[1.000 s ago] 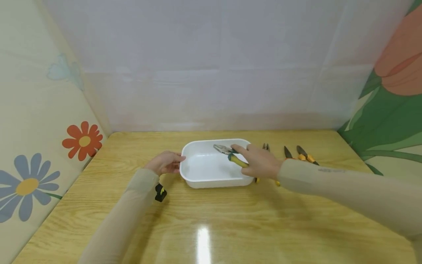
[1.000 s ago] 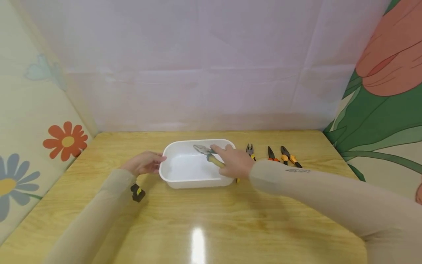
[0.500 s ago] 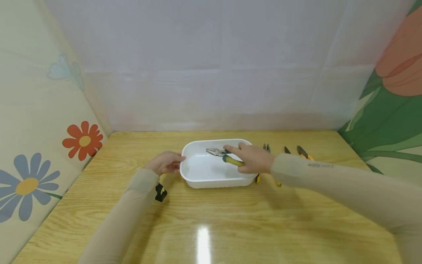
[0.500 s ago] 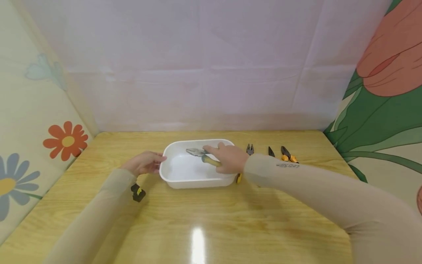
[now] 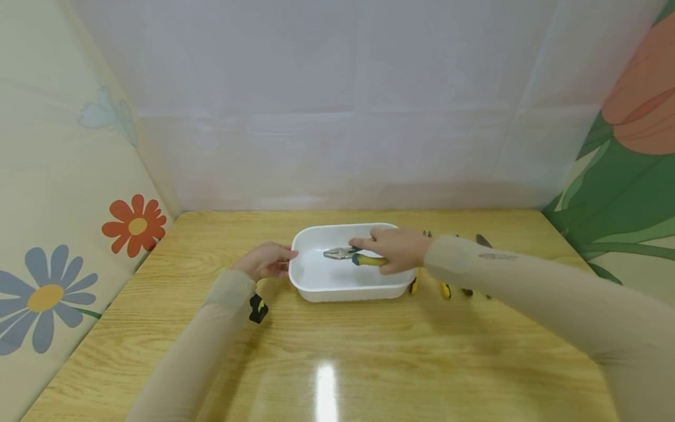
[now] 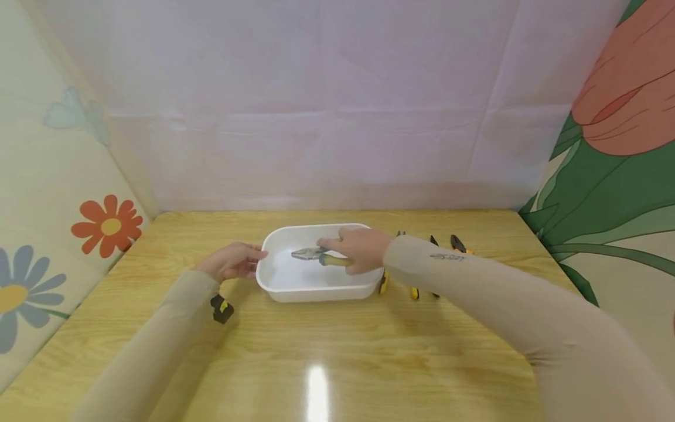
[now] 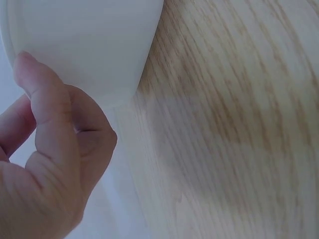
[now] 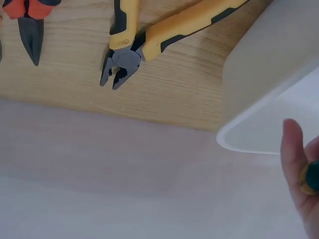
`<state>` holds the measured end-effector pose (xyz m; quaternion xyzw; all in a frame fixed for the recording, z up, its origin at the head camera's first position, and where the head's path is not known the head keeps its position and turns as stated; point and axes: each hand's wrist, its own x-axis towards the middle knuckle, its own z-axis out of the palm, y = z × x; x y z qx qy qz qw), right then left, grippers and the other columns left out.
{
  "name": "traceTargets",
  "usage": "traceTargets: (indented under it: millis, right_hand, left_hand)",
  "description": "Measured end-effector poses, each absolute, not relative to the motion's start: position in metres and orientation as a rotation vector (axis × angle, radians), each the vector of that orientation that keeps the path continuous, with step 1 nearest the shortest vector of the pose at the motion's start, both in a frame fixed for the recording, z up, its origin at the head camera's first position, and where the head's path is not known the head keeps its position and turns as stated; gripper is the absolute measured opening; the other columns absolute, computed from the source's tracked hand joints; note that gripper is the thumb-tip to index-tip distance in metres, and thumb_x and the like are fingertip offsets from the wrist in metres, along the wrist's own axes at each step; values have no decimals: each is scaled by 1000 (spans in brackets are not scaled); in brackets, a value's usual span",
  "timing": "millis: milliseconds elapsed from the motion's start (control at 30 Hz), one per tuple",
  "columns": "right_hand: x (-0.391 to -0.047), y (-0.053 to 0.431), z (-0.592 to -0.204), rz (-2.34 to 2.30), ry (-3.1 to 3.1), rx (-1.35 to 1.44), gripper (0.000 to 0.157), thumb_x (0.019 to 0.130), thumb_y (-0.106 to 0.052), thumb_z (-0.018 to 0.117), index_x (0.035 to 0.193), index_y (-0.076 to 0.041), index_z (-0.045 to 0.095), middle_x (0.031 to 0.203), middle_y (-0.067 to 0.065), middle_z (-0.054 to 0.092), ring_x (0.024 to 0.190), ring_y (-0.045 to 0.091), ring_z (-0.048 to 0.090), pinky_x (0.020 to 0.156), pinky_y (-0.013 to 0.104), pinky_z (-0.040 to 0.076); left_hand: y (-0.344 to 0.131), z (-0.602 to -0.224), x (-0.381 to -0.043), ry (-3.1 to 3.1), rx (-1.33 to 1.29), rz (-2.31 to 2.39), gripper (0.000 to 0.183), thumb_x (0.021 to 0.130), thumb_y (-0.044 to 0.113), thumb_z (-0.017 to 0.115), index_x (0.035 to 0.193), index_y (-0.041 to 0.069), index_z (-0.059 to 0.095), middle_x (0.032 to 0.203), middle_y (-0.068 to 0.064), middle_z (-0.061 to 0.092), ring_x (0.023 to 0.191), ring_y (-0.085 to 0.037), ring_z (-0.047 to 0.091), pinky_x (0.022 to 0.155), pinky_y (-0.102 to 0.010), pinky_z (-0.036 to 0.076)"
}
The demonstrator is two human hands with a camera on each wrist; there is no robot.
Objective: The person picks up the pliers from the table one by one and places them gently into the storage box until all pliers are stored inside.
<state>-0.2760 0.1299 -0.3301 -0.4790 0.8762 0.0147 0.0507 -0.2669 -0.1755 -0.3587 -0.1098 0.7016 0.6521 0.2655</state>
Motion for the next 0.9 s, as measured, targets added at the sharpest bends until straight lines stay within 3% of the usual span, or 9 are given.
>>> traceTargets:
  millis: [533,900]
  right_hand:
    - [-287,105,-334,247,2551,-1471,77,87,-16,65,154,-17,26,90,7,45,65,17,41,58,29,42]
    - [-286,91,-332,337,2553,-1456,73,87,-17,62,153,-16,30,92,10,48,65,18,45,58,32,46]
  left_hand:
    - [-175,-359,-266,1918,-291,1749,41,100,3,49,137,-12,40,82,-5,55,67,-11,54,57,-16,52]
    - [-174,-359,-268,1931,-344,1746,39,100,4,51,135,-11,44,87,-7,55,69,-13,55,59,-18,54]
